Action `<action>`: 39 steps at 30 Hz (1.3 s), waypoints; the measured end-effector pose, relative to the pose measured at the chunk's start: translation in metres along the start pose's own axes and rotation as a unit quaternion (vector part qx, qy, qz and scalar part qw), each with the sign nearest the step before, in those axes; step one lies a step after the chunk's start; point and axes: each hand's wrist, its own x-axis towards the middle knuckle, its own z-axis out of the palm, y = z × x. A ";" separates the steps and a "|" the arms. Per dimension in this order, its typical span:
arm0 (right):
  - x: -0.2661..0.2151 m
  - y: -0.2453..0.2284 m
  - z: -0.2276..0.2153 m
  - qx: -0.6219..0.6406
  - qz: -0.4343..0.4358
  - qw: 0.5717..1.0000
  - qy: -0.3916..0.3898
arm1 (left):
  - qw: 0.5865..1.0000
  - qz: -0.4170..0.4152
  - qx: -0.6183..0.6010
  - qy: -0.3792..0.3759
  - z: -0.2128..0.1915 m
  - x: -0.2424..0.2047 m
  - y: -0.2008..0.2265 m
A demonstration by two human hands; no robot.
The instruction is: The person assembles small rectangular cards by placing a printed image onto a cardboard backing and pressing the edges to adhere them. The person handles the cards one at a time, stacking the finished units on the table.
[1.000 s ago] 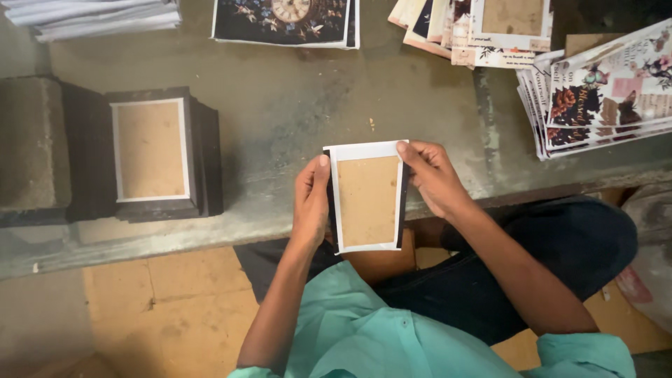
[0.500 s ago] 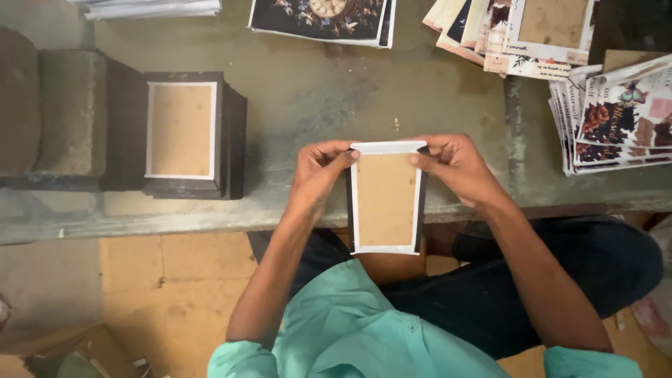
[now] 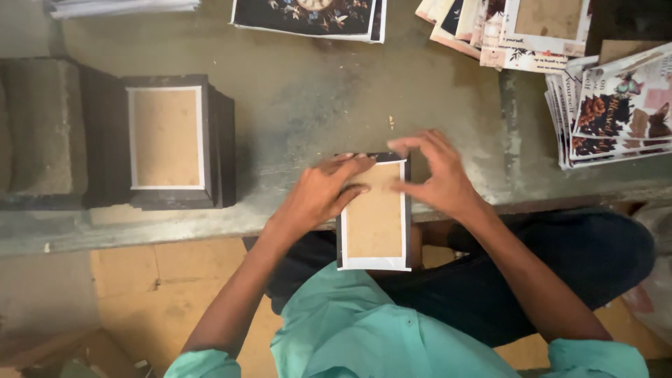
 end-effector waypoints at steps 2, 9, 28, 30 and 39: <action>0.003 -0.004 -0.001 0.005 -0.054 0.997 -0.062 | 0.998 -0.042 -0.025 -0.029 0.002 -0.001 -0.004; -0.006 -0.016 0.006 -0.025 0.007 0.987 -0.159 | 0.990 -0.061 -0.108 0.059 -0.030 0.051 -0.017; -0.052 0.005 0.030 -0.190 0.100 0.964 0.159 | 0.958 0.162 0.212 0.107 0.080 0.137 -0.022; -0.059 0.004 0.031 -0.197 0.110 0.961 0.161 | 0.948 0.248 0.187 0.064 0.097 0.136 -0.019; -0.060 -0.019 0.031 -0.008 0.002 0.994 0.105 | 0.993 -0.113 0.015 0.027 0.046 0.107 0.030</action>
